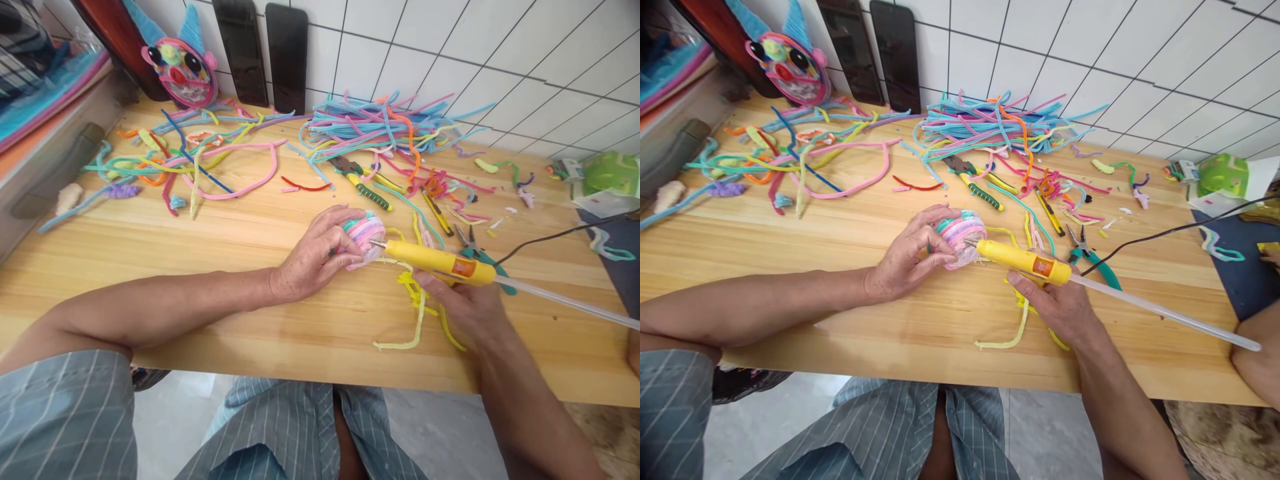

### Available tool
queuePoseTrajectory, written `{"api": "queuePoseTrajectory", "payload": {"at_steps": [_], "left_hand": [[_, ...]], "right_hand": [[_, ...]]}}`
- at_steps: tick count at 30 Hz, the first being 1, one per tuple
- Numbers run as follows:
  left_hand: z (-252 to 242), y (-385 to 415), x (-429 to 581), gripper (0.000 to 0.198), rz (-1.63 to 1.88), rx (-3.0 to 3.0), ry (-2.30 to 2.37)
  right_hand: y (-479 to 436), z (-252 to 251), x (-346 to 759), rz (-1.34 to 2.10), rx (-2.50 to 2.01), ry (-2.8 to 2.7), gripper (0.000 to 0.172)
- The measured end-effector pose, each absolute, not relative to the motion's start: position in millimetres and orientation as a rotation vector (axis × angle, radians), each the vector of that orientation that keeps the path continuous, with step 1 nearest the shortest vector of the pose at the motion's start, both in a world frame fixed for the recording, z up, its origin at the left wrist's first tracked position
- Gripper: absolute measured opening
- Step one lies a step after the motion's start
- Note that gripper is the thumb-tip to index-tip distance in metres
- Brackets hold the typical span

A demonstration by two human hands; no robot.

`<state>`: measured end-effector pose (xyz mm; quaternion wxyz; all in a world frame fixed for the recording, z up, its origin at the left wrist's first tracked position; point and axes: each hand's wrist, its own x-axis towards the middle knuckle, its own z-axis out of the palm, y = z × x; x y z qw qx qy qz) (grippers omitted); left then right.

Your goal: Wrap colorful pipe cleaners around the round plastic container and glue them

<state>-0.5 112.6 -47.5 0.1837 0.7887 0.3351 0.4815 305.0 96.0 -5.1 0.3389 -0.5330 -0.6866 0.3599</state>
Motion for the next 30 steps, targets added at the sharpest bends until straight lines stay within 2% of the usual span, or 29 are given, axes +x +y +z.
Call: {"api": "queuePoseTrajectory", "payload": {"at_steps": [5,12,19,26,30], "left_hand": [[-47.7,113.0,-1.1,0.017,1.351,2.207,0.953],[-49.0,114.2,-1.0,0.016,1.402,2.222,0.920],[-49.5,113.9,0.1,0.023,1.339,2.234,0.974],[-49.3,114.5,-1.8,0.016,1.393,2.221,0.916],[-48.6,114.0,-1.2,0.021,1.354,2.211,0.940]], "right_hand": [[98.6,1.5,304.5,0.998,-1.404,-1.776,0.028],[99.2,1.2,307.0,1.009,-1.389,-1.795,0.020],[96.1,-0.5,302.9,0.912,-1.369,-1.839,0.020],[100.0,-0.2,312.4,0.910,-1.396,-1.880,0.016],[97.6,-1.9,309.1,0.905,-1.384,-1.863,0.017]]}}
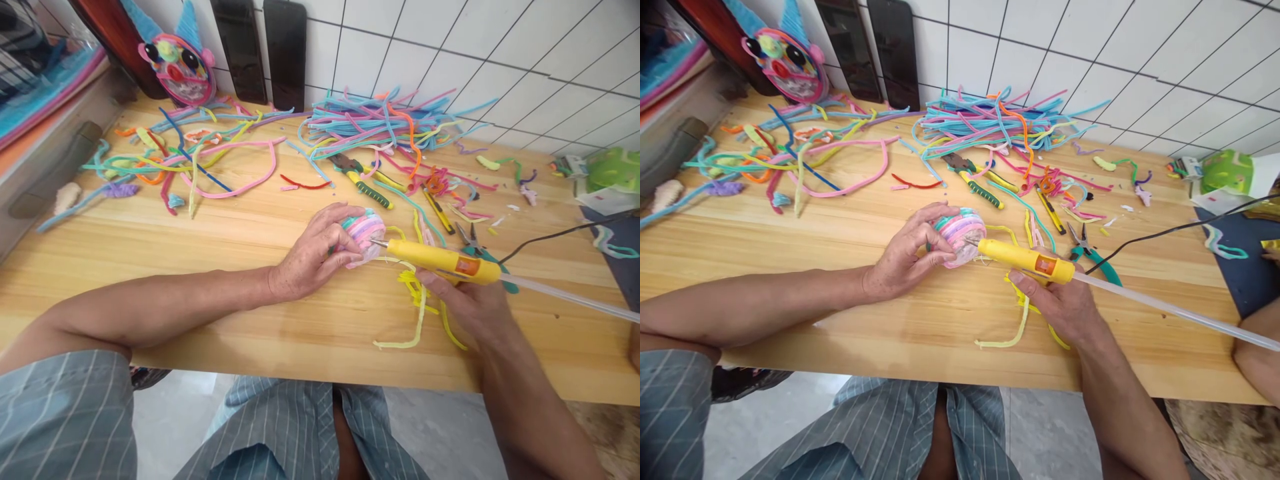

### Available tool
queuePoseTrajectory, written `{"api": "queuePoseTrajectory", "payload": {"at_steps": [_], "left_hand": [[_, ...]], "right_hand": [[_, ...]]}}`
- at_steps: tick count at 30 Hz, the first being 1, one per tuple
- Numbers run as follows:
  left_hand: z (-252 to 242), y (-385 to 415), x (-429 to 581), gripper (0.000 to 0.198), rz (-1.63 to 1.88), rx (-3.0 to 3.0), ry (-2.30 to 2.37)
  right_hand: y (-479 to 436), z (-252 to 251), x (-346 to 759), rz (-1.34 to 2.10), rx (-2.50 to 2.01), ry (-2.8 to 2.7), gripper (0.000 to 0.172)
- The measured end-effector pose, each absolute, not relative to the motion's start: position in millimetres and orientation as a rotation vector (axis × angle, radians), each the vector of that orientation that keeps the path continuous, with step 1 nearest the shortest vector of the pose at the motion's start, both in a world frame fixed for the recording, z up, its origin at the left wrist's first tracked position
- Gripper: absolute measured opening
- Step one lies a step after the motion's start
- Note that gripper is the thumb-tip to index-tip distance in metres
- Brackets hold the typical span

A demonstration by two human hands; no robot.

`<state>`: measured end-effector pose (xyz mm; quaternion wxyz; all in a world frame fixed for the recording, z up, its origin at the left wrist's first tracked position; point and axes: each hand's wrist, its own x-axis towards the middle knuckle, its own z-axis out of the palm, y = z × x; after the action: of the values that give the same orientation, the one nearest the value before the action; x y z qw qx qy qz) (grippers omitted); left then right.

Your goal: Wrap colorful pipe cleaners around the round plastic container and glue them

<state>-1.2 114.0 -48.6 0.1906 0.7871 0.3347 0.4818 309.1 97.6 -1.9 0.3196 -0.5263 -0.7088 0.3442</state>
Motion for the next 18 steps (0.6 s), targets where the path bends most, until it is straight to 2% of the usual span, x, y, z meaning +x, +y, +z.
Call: {"api": "queuePoseTrajectory", "payload": {"at_steps": [4,9,18], "left_hand": [[-47.8,113.5,-0.8,0.024,1.325,2.215,0.961],[-48.9,113.9,-1.5,0.016,1.393,2.228,0.897],[-49.2,114.1,-0.7,0.019,1.367,2.237,0.933]], "right_hand": [[95.7,-4.1,308.3,0.856,-1.399,-1.842,0.013],[98.9,-4.8,313.2,0.864,-1.329,-1.901,0.007],[98.3,-13.4,311.4,0.814,-1.294,-1.866,0.010]]}}
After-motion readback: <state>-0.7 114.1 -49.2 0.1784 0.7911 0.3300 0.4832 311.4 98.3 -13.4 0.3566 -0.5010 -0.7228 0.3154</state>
